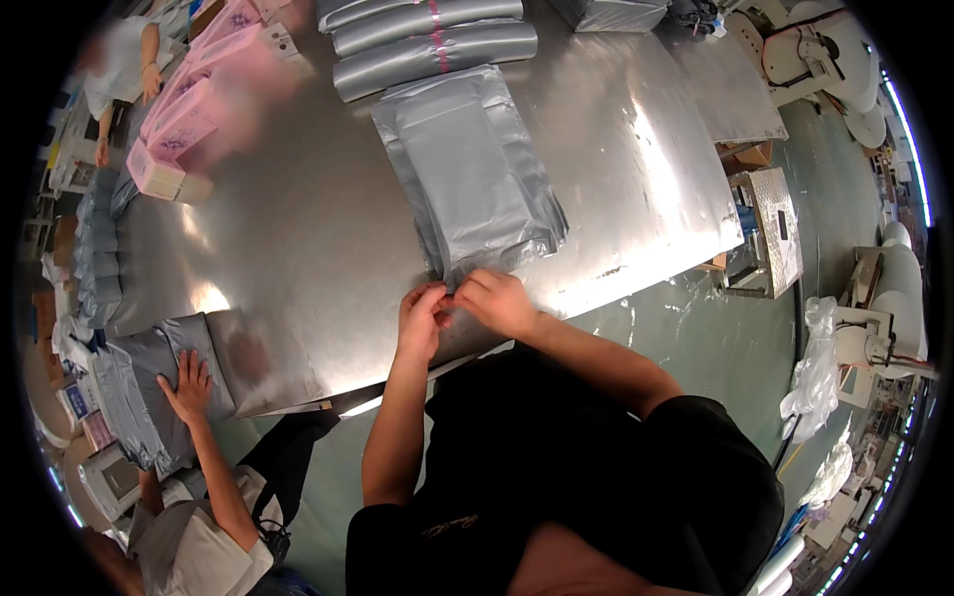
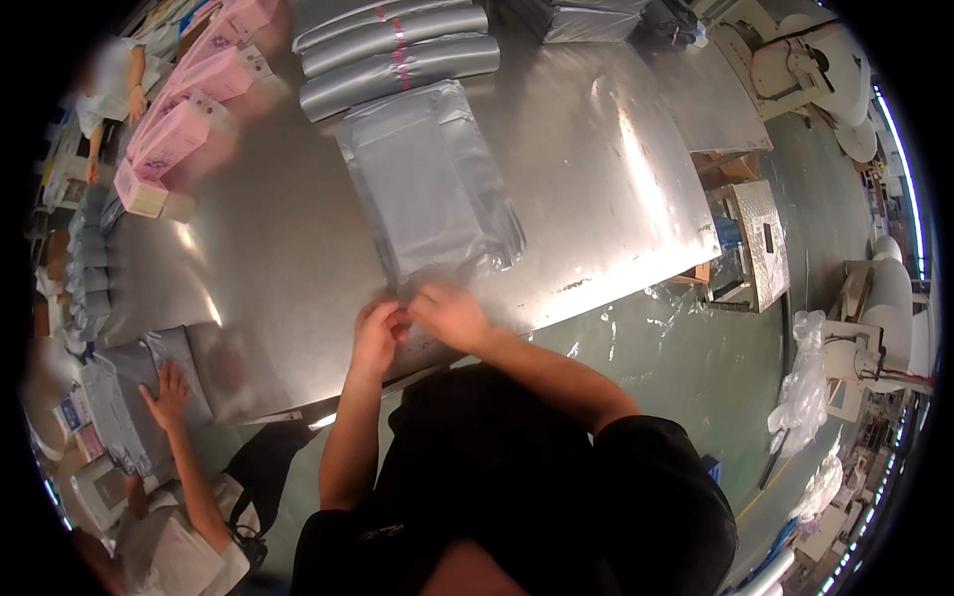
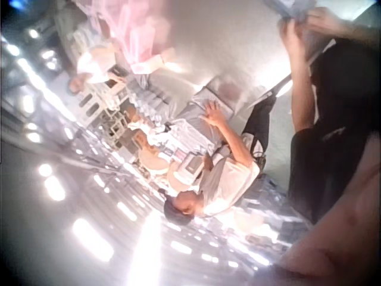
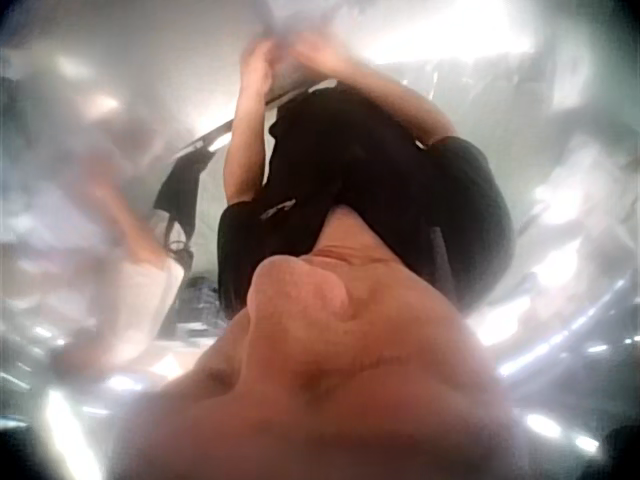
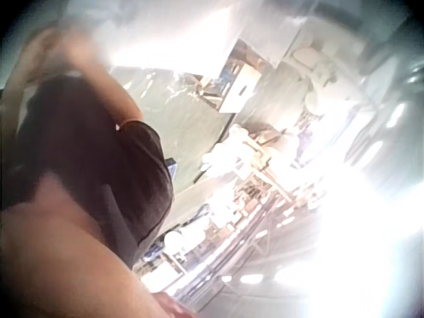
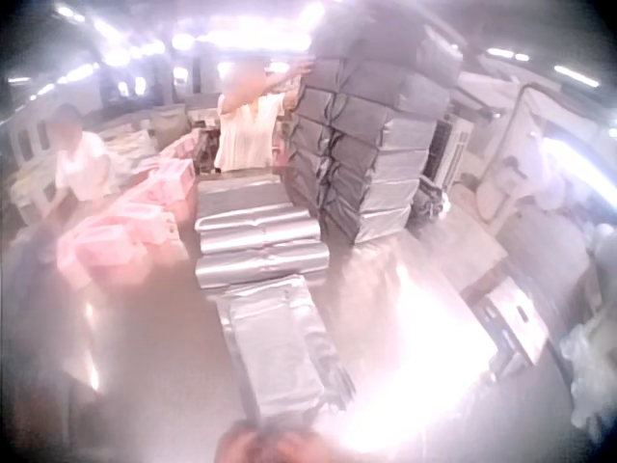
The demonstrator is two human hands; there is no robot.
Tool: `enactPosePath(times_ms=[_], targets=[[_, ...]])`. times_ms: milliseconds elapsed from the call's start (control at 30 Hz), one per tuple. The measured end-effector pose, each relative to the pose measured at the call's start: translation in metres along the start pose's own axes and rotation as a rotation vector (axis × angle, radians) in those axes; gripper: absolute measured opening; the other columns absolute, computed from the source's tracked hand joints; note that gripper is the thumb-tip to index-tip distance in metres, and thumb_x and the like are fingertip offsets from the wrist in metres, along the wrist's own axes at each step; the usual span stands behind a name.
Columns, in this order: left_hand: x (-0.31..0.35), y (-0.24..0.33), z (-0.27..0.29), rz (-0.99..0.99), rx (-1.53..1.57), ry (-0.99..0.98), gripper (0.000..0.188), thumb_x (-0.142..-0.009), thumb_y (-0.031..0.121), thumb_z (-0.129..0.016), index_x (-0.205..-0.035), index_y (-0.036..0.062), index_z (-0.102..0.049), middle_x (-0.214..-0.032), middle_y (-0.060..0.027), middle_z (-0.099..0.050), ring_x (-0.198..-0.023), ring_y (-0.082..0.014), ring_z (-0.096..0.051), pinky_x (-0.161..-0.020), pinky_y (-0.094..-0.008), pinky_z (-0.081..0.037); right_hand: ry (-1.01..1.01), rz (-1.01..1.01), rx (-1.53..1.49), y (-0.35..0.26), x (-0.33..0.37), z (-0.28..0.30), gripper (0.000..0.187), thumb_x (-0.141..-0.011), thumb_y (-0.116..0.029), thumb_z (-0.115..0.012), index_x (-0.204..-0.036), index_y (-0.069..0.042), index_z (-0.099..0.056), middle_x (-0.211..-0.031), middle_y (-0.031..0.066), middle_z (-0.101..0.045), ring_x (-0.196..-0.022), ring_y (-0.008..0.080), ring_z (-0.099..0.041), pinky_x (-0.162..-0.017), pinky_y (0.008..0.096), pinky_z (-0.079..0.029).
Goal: The person repeatedly picks up pink boxes and places them into gray plastic shipping bags on a metal table. The person folds the top of each bag to close it and stacks the sealed packages. Other workers are visible in the background performing similar tasks.
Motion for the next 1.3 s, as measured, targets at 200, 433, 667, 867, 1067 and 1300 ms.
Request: enactPosePath(times_ms=[200, 433, 667, 867, 1067, 1300], targets=[[0.006, 0.024, 0.010, -0.447, -0.661, 0.133, 0.017, -0.098, 0.017, -0.064, -0.110, 0.0052, -0.068, -0.102, -0.0044, -0.069, -0.088, -0.0149, -0.064, -0.067, -0.0281, -0.047, -1.375, -0.496, 0.394, 0.078, 0.283, 0.168, 0.038, -0.087, -0.012, -0.075, -0.125, -0.009, -0.069, -0.119, 0.0114, -0.070, -0.106, 0.0289, -0.070, -0.088, 0.0417, -0.058], [0.024, 0.067, -0.030, -1.643, -1.876, -0.232, 0.040, -0.084, 0.005, -0.067, -0.124, 0.0099, -0.070, -0.131, -0.0106, -0.064, -0.130, -0.0253, -0.056, -0.106, -0.0515, -0.046, -0.210, 0.405, 0.617, 0.066, 0.006, 0.200, 0.063, -0.078, -0.012, -0.064, -0.140, -0.023, -0.059, -0.127, 0.0013, -0.063, -0.104, 0.0200, -0.059, -0.090, 0.0356, -0.048], [0.002, 0.072, -0.009, -1.160, -1.072, -0.101, 0.016, -0.094, 0.009, -0.069, -0.109, 0.0049, -0.069, -0.101, -0.0064, -0.072, -0.100, -0.0204, -0.067, -0.095, -0.0390, -0.051, -0.061, -0.010, -0.147, 0.120, -0.024, 0.140, 0.017, -0.092, -0.021, -0.070, -0.106, -0.013, -0.075, -0.109, 0.0025, -0.071, -0.095, 0.0180, -0.064, -0.083, 0.0321, -0.050], [-0.035, 0.061, -0.021, -0.448, 0.267, 0.032, 0.010, -0.101, 0.016, -0.068, -0.101, 0.0065, -0.069, -0.084, 0.0028, -0.066, -0.075, -0.0057, -0.058, -0.062, -0.0253, -0.045, -0.028, -0.938, -0.932, 0.122, -0.054, 0.089, 0.026, -0.096, -0.026, -0.076, -0.110, -0.007, -0.068, -0.087, -0.0029, -0.061, -0.079, 0.0051, -0.056, -0.068, 0.0249, -0.047], [-0.012, 0.079, 0.043, -0.226, 0.110, -0.006, 0.052, -0.099, 0.026, -0.071, -0.144, 0.0110, -0.050, -0.131, -0.0047, -0.059, -0.110, -0.0131, -0.059, -0.078, -0.0291, -0.051, -0.225, -1.061, -1.403, 0.081, -0.070, 0.026, 0.071, -0.089, -0.019, -0.081, -0.147, -0.010, -0.041, -0.114, 0.0086, -0.064, -0.092, 0.0164, -0.067, -0.064, 0.0311, -0.060], [0.175, 0.162, 0.186, -0.304, -0.169, -0.033, 0.125, -0.072, 0.024, -0.093, -0.167, 0.0124, -0.012, -0.157, -0.0154, -0.045, -0.141, -0.0325, -0.049, -0.113, -0.0412, -0.042, -1.665, -0.198, -0.615, -0.057, -0.190, -0.078, 0.076, -0.088, -0.028, -0.081, -0.153, -0.009, -0.046, -0.109, 0.0072, -0.071, -0.086, 0.0172, -0.070, -0.073, 0.0322, -0.059]])
Point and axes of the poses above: each hand's wrist, its own x-axis away from the middle knuckle, its own z-axis out of the back of the hand, y = z × x, the point moved 2 cm from there along -x, towards the middle knuckle
